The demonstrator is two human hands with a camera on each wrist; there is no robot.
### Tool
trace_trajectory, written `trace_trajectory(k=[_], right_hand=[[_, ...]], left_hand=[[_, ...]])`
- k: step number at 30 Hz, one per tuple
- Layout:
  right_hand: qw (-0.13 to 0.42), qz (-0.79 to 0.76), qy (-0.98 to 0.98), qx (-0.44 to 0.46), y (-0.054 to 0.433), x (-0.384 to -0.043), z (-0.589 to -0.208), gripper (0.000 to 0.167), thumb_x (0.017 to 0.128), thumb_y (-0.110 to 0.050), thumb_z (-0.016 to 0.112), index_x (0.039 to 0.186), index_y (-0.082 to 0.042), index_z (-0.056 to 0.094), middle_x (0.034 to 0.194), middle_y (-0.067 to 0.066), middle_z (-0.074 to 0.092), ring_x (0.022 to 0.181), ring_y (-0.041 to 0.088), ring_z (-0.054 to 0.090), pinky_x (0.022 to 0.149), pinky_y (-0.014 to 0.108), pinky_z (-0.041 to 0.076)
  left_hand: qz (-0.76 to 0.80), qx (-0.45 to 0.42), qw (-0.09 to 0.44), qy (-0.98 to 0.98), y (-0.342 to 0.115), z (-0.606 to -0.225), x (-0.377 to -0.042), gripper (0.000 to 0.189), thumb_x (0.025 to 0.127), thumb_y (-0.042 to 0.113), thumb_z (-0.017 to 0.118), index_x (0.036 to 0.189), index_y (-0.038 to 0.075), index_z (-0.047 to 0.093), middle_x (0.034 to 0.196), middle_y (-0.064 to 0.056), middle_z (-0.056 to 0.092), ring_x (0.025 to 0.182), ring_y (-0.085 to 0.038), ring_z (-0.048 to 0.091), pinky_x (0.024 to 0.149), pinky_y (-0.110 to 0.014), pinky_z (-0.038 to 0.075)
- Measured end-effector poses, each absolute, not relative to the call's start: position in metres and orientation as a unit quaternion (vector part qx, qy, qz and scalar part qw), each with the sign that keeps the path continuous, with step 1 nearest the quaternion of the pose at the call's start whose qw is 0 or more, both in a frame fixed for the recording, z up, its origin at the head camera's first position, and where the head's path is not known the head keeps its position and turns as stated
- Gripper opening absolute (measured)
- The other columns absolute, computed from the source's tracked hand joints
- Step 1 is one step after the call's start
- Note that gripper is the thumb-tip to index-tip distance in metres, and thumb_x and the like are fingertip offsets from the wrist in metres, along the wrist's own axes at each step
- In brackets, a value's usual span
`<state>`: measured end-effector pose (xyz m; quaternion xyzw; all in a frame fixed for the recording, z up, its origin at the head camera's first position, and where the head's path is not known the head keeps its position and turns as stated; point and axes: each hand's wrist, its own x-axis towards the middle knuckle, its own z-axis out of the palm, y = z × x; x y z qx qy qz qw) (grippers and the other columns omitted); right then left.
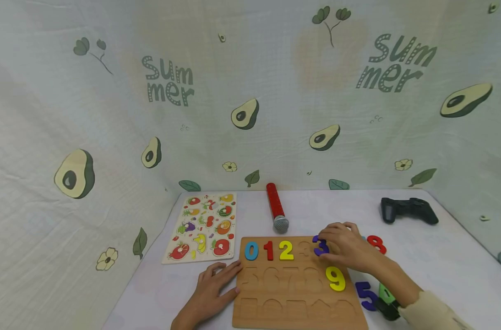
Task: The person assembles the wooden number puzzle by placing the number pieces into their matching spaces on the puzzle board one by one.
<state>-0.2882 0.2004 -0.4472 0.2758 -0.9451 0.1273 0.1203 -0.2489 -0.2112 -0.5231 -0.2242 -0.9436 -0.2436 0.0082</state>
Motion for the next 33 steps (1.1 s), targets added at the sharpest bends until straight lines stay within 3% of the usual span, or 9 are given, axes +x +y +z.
trace_trajectory(k=[15,33], right_hand=[[0.087,0.119,-0.953,0.265,0.186,-0.297,-0.453,0.042,0.080,-0.044,0.083,0.110,-0.016,0.074,0.109,-0.002,0.070,0.116,0.031,0.054,0.098,0.069,0.029],[0.070,0.106,-0.953,0.274,0.174,-0.306,-0.462,0.045,0.080,-0.043,0.083,0.112,-0.012,0.075,0.109,0.000,0.071,0.115,0.029,0.055,0.099,0.065,0.030]], left_hand=[[-0.253,-0.220,-0.003,-0.942,-0.210,-0.522,-0.250,0.057,0.097,0.055,0.056,0.149,0.033,0.049,0.155,0.015,0.042,0.135,-0.028,0.032,0.102,-0.060,0.025],[-0.257,-0.207,-0.011,-0.944,-0.209,-0.519,-0.249,0.057,0.096,0.053,0.058,0.149,0.034,0.049,0.154,0.016,0.042,0.135,-0.028,0.031,0.103,-0.060,0.024]])
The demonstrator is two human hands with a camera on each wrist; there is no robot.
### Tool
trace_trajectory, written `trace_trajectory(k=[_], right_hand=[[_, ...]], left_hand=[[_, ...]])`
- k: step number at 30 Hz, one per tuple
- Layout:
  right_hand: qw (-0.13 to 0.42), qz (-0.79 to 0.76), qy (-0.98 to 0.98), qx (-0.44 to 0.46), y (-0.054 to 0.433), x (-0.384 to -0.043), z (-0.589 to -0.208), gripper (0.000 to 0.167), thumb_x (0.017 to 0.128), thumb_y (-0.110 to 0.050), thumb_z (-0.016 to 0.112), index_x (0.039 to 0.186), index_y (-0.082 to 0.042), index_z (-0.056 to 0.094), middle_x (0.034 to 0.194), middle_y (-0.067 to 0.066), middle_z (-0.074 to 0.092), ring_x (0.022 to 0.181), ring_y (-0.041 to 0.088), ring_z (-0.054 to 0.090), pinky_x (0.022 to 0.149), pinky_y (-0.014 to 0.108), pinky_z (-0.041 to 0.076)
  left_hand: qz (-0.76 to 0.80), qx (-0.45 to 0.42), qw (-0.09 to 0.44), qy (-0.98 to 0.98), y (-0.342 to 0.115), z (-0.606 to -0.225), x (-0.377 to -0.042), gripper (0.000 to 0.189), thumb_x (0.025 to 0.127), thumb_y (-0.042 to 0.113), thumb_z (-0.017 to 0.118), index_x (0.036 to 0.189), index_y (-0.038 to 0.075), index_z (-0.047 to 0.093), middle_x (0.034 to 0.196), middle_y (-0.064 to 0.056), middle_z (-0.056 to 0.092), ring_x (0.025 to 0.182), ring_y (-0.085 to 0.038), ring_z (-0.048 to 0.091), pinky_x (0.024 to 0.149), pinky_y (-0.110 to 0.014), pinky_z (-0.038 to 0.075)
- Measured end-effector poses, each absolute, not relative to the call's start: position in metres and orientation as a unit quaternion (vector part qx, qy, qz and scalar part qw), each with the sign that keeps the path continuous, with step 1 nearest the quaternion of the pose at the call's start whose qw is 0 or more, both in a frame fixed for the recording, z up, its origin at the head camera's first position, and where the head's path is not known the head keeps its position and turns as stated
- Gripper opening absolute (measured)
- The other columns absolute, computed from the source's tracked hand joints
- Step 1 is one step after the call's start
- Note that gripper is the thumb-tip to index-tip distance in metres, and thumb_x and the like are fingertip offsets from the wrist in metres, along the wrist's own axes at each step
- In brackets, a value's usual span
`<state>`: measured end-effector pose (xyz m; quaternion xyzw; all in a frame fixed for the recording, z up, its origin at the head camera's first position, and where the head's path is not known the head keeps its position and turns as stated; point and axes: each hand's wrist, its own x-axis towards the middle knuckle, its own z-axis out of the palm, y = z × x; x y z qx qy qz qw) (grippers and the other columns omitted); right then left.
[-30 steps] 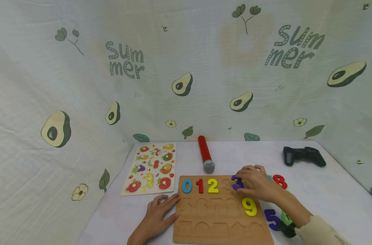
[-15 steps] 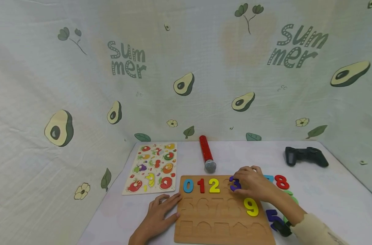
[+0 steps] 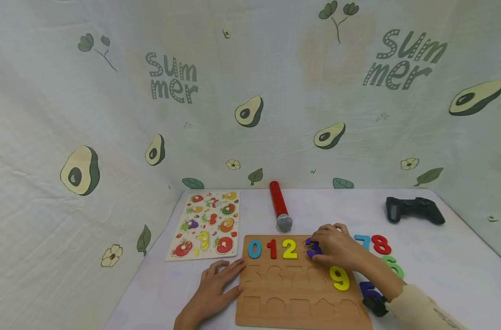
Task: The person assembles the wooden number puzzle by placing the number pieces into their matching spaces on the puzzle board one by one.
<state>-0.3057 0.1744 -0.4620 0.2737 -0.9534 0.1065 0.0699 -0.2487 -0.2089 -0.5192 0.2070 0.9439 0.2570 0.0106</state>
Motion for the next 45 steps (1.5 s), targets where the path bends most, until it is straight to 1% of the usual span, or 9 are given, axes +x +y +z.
trace_trajectory(k=[8,22,28,33,39,45], right_hand=[[0.065,0.115,-0.952,0.276,0.173,-0.310,-0.466,0.044,0.081,-0.042,0.082,0.114,-0.013,0.075,0.110,-0.002,0.071,0.115,0.027,0.054,0.100,0.064,0.029],[0.050,0.116,-0.954,0.273,0.171,-0.313,-0.472,0.045,0.081,-0.043,0.082,0.113,-0.012,0.075,0.109,0.000,0.071,0.116,0.030,0.054,0.100,0.065,0.029],[0.053,0.116,-0.953,0.276,0.171,-0.314,-0.474,0.045,0.081,-0.042,0.083,0.113,-0.012,0.075,0.109,0.001,0.071,0.115,0.030,0.054,0.099,0.064,0.030],[0.043,0.118,-0.956,0.266,0.168,-0.315,-0.473,0.044,0.082,-0.040,0.082,0.114,-0.012,0.074,0.111,0.002,0.071,0.116,0.031,0.053,0.098,0.064,0.031],[0.027,0.120,-0.961,0.248,0.165,-0.319,-0.471,0.043,0.080,-0.038,0.084,0.113,-0.012,0.075,0.113,0.005,0.070,0.117,0.034,0.052,0.096,0.066,0.030],[0.023,0.122,-0.962,0.243,0.164,-0.315,-0.471,0.045,0.081,-0.042,0.083,0.114,-0.013,0.074,0.114,0.004,0.070,0.118,0.034,0.052,0.097,0.066,0.031]], left_hand=[[0.252,0.209,0.011,0.945,-0.209,-0.520,-0.249,0.057,0.096,0.054,0.058,0.149,0.035,0.049,0.154,0.017,0.042,0.135,-0.027,0.031,0.103,-0.060,0.025],[0.250,0.215,0.009,0.944,-0.209,-0.523,-0.251,0.057,0.096,0.055,0.058,0.149,0.035,0.049,0.154,0.018,0.041,0.136,-0.026,0.032,0.103,-0.060,0.025],[0.248,0.217,0.008,0.944,-0.209,-0.522,-0.252,0.057,0.096,0.054,0.058,0.149,0.036,0.048,0.154,0.019,0.041,0.136,-0.026,0.032,0.103,-0.060,0.024],[0.252,0.215,0.009,0.944,-0.209,-0.519,-0.251,0.057,0.097,0.053,0.058,0.150,0.036,0.048,0.154,0.019,0.041,0.136,-0.026,0.031,0.103,-0.059,0.024],[0.251,0.211,0.009,0.944,-0.209,-0.518,-0.252,0.057,0.096,0.054,0.058,0.149,0.036,0.048,0.154,0.018,0.041,0.137,-0.026,0.031,0.103,-0.059,0.024],[0.251,0.209,0.011,0.945,-0.211,-0.521,-0.252,0.057,0.096,0.054,0.058,0.149,0.037,0.047,0.154,0.019,0.041,0.136,-0.026,0.031,0.103,-0.059,0.024]])
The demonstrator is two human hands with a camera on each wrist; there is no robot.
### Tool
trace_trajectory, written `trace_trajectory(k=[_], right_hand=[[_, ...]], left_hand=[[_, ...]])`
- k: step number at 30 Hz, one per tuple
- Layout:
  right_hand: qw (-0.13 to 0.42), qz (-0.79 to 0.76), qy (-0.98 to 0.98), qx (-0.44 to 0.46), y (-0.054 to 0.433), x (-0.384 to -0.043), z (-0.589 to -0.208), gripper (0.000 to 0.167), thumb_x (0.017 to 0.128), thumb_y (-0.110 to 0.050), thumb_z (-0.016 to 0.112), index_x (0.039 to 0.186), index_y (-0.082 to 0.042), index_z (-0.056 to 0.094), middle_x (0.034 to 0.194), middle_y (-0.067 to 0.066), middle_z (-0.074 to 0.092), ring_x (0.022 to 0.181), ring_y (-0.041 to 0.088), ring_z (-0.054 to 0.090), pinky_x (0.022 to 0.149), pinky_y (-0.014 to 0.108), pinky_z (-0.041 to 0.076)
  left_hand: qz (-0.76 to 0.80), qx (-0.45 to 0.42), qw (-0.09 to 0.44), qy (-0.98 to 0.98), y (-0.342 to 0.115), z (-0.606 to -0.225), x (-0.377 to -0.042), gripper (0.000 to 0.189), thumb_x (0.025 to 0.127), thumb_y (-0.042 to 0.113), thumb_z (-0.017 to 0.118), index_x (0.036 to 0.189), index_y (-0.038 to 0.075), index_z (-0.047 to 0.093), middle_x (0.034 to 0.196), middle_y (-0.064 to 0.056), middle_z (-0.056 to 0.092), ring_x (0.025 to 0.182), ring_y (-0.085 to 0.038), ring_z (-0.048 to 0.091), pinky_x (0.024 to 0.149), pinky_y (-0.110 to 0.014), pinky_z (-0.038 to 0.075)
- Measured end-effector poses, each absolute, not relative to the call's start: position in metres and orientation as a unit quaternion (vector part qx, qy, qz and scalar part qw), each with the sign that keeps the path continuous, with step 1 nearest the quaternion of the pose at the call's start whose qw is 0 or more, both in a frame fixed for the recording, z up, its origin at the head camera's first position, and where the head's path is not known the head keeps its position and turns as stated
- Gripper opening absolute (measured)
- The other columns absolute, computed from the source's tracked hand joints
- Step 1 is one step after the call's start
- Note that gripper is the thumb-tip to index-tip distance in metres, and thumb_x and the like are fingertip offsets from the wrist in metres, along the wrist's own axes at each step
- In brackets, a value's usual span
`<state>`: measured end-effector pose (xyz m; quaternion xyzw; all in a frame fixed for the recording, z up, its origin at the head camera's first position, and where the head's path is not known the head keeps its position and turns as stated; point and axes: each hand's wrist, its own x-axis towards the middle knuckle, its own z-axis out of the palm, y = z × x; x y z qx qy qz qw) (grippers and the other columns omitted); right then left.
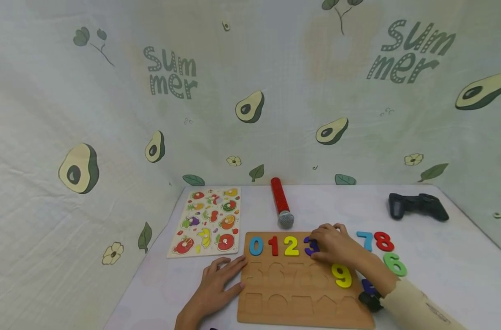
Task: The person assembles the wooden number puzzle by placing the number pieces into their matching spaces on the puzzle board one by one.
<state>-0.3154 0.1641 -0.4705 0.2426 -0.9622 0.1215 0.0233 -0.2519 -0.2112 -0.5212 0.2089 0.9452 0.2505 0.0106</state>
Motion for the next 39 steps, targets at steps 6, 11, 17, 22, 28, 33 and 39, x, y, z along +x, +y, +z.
trace_trajectory(k=[6,11,17,22,28,33,39], right_hand=[[0.059,0.111,-0.959,0.256,0.173,-0.304,-0.465,0.039,0.086,-0.038,0.079,0.115,-0.013,0.072,0.115,0.004,0.069,0.120,0.035,0.053,0.099,0.068,0.029],[0.077,0.109,-0.957,0.256,0.184,-0.295,-0.459,0.030,0.088,-0.032,0.078,0.112,-0.015,0.074,0.114,0.002,0.069,0.119,0.033,0.054,0.099,0.068,0.028],[0.077,0.122,-0.956,0.257,0.197,-0.284,-0.452,0.026,0.088,-0.031,0.078,0.110,-0.017,0.074,0.111,-0.003,0.069,0.117,0.031,0.055,0.096,0.068,0.029],[0.083,0.133,-0.956,0.247,0.207,-0.273,-0.448,0.027,0.088,-0.035,0.078,0.109,-0.019,0.074,0.112,-0.005,0.068,0.117,0.031,0.055,0.097,0.066,0.030],[0.090,0.133,-0.958,0.238,0.219,-0.258,-0.448,0.028,0.086,-0.033,0.080,0.109,-0.018,0.074,0.111,-0.004,0.069,0.116,0.032,0.056,0.095,0.065,0.030],[0.098,0.137,-0.958,0.234,0.231,-0.246,-0.450,0.029,0.085,-0.029,0.080,0.111,-0.017,0.074,0.113,-0.004,0.068,0.116,0.031,0.056,0.093,0.060,0.029],[0.084,0.132,-0.965,0.212,0.241,-0.233,-0.452,0.029,0.084,-0.031,0.081,0.111,-0.021,0.073,0.117,-0.003,0.067,0.119,0.033,0.054,0.094,0.060,0.028]], left_hand=[[0.245,0.204,0.016,0.948,-0.211,-0.524,-0.252,0.058,0.096,0.055,0.058,0.150,0.038,0.046,0.155,0.021,0.038,0.137,-0.025,0.030,0.104,-0.058,0.023],[0.247,0.205,0.012,0.947,-0.212,-0.523,-0.252,0.057,0.096,0.054,0.059,0.150,0.037,0.047,0.155,0.020,0.039,0.137,-0.025,0.030,0.104,-0.058,0.024],[0.247,0.206,0.008,0.947,-0.214,-0.524,-0.251,0.057,0.096,0.055,0.058,0.149,0.038,0.047,0.155,0.020,0.039,0.137,-0.025,0.030,0.103,-0.058,0.024],[0.252,0.211,0.001,0.944,-0.215,-0.523,-0.250,0.057,0.096,0.055,0.057,0.150,0.037,0.047,0.155,0.020,0.040,0.137,-0.025,0.030,0.103,-0.058,0.024],[0.260,0.221,-0.006,0.940,-0.214,-0.522,-0.249,0.056,0.097,0.053,0.058,0.150,0.035,0.048,0.155,0.018,0.040,0.137,-0.026,0.031,0.102,-0.060,0.023],[0.254,0.217,-0.004,0.943,-0.212,-0.522,-0.248,0.057,0.097,0.054,0.058,0.149,0.036,0.048,0.155,0.017,0.041,0.136,-0.026,0.031,0.102,-0.060,0.024],[0.252,0.213,-0.001,0.944,-0.211,-0.521,-0.249,0.057,0.096,0.054,0.058,0.149,0.036,0.048,0.154,0.019,0.040,0.136,-0.025,0.031,0.103,-0.059,0.024]])
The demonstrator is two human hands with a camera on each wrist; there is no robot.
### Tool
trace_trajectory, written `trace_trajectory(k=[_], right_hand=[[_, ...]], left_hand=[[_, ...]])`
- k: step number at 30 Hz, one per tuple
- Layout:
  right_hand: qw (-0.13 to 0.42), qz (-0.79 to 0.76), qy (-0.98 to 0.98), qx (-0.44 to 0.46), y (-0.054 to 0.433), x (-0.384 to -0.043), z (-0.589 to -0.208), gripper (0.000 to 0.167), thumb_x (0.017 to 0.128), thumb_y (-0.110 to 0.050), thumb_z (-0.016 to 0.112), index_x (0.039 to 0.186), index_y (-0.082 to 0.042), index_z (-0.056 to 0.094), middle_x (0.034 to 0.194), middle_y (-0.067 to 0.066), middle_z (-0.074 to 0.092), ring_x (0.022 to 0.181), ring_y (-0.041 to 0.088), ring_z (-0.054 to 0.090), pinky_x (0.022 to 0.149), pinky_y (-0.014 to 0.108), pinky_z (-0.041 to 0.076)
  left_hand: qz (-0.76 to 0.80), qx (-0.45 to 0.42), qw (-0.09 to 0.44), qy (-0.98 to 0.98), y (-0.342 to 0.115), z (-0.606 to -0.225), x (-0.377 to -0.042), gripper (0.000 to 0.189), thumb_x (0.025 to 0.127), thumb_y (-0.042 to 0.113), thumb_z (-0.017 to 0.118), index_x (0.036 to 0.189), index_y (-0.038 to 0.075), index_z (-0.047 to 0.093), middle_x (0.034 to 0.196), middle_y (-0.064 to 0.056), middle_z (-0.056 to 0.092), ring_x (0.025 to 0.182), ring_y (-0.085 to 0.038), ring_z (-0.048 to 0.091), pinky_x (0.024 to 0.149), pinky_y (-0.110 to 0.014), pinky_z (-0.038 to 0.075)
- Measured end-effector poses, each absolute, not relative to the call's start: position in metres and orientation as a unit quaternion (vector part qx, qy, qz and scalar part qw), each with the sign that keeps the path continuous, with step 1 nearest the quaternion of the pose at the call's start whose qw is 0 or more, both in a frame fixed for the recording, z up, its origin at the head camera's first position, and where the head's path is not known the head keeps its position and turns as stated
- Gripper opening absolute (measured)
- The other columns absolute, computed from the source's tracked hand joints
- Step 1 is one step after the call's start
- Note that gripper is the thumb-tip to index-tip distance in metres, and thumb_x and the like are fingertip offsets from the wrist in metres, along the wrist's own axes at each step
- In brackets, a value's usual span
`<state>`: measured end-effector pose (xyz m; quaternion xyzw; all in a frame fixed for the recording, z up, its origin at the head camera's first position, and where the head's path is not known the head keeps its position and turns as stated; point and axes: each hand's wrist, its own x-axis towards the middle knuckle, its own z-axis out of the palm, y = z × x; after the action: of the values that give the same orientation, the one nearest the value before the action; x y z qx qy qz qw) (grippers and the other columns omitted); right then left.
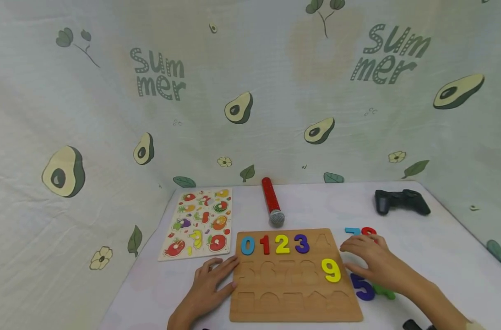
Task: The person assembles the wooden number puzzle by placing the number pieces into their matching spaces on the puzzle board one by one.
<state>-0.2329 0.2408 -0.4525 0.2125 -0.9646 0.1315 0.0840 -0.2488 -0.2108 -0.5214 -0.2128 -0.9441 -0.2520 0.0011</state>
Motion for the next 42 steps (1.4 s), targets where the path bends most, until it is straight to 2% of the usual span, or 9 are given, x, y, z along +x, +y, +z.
trace_trajectory(k=[5,11,21,42], right_hand=[[0.076,0.134,-0.967,0.201,0.248,-0.224,-0.457,0.030,0.083,-0.033,0.082,0.110,-0.022,0.073,0.116,-0.004,0.067,0.118,0.032,0.055,0.097,0.063,0.027],[0.069,0.136,-0.969,0.196,0.256,-0.216,-0.462,0.029,0.083,-0.033,0.082,0.108,-0.022,0.074,0.115,-0.003,0.068,0.115,0.032,0.057,0.096,0.064,0.029],[0.058,0.120,-0.975,0.177,0.265,-0.206,-0.468,0.037,0.080,-0.043,0.082,0.109,-0.022,0.074,0.114,-0.004,0.067,0.116,0.034,0.055,0.095,0.066,0.029],[0.025,0.115,-0.983,0.142,0.285,-0.190,-0.478,0.042,0.076,-0.041,0.085,0.110,-0.020,0.074,0.114,-0.001,0.067,0.118,0.037,0.053,0.096,0.067,0.027]], left_hand=[[-0.248,-0.214,0.005,-0.945,-0.212,-0.523,-0.249,0.057,0.096,0.054,0.058,0.149,0.036,0.048,0.154,0.018,0.041,0.135,-0.025,0.032,0.101,-0.060,0.025],[-0.251,-0.209,-0.002,-0.945,-0.212,-0.523,-0.248,0.058,0.096,0.052,0.060,0.150,0.035,0.048,0.155,0.016,0.041,0.136,-0.026,0.031,0.102,-0.061,0.024],[-0.253,-0.206,-0.006,-0.945,-0.213,-0.521,-0.247,0.058,0.096,0.052,0.060,0.150,0.035,0.048,0.155,0.015,0.041,0.136,-0.027,0.031,0.102,-0.062,0.024],[-0.250,-0.211,0.002,-0.945,-0.210,-0.518,-0.247,0.057,0.096,0.051,0.060,0.149,0.034,0.049,0.155,0.015,0.041,0.136,-0.026,0.031,0.103,-0.061,0.024]])
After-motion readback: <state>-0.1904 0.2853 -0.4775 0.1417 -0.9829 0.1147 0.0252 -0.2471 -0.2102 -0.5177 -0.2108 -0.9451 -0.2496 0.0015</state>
